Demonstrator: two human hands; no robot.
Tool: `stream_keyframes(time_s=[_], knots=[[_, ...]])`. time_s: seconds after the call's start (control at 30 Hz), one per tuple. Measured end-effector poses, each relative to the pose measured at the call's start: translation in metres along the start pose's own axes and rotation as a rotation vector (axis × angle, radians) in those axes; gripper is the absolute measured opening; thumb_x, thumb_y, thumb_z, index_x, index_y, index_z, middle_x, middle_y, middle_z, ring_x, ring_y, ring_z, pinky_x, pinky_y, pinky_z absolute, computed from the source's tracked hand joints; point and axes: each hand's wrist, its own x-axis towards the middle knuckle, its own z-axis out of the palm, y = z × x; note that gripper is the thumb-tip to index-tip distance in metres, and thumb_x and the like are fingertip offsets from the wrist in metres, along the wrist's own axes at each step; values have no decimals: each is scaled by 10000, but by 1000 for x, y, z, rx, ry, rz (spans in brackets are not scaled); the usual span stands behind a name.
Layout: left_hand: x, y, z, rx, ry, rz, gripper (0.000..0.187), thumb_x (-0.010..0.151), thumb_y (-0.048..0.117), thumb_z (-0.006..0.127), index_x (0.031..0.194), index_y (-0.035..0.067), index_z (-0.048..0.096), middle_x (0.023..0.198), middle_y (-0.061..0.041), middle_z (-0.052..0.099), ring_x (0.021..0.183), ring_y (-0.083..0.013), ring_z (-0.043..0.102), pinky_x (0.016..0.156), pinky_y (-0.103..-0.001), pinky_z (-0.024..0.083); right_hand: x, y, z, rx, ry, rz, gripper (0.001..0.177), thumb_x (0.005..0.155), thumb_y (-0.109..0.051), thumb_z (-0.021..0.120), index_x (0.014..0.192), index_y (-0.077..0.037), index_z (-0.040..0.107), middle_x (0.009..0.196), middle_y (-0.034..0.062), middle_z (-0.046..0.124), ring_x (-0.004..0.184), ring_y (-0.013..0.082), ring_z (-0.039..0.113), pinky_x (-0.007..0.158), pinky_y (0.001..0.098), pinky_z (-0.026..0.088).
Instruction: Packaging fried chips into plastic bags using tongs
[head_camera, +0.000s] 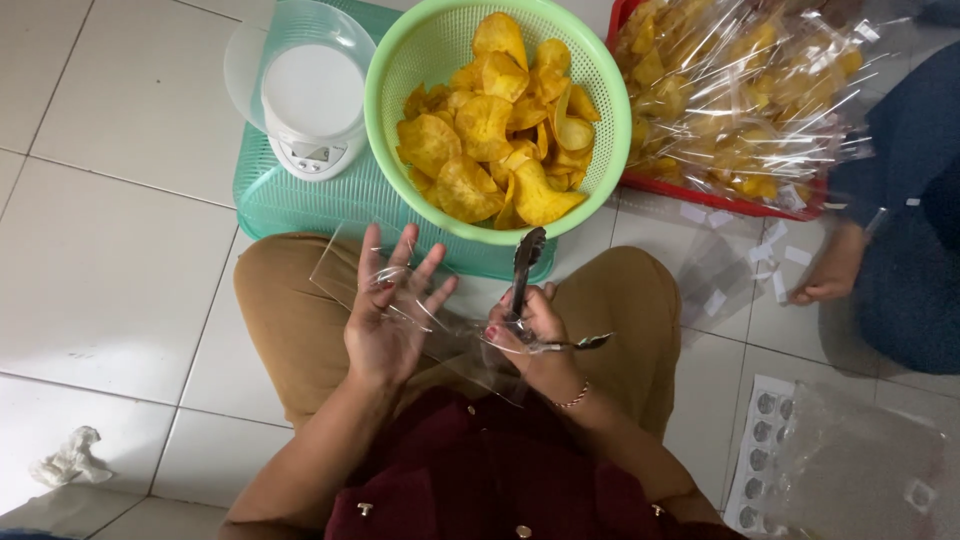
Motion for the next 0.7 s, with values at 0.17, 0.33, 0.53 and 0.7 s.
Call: stream_keyframes(time_s=[0.17, 0.33, 0.53, 0.7], knots=[[2, -3, -4, 42, -18, 25, 775, 673, 27, 354, 1405, 265, 260, 1416, -81, 373, 1205, -324, 472, 910, -497, 467, -1, 43, -8, 104, 112, -13, 349, 733, 48, 679, 1005, -13, 468, 795, 121, 564, 678, 134, 544, 623, 253, 509], [-4, -12, -5, 110, -20, -12, 799, 656, 17, 369, 1415, 227, 237, 1426, -124, 336, 1221, -356, 446, 897, -473, 475, -5, 13, -5, -12, 226, -75, 294, 724, 31, 667, 958, -2, 492, 758, 127, 521, 662, 162, 514, 580, 273, 497], [-2, -8, -2, 92, 34, 11, 819, 640, -2, 350, 1422, 209, 220, 1427, -128, 337, 1229, -358, 440, 890, -456, 476, 1, -25, 12, 196, 340, 165, 165, 758, -7, 628, 881, 1, 518, 728, 76, 535, 668, 133, 531, 656, 258, 527], [1, -6, -8, 179, 82, 44, 832, 639, -11, 345, 1432, 167, 171, 1426, -145, 327, 1220, -341, 452, 883, -415, 484, 4, 5, -12, -442, 171, -477, 385, 662, -47, 784, 936, 24, 523, 895, 180, 593, 796, 303, 599, 781, 426, 521]])
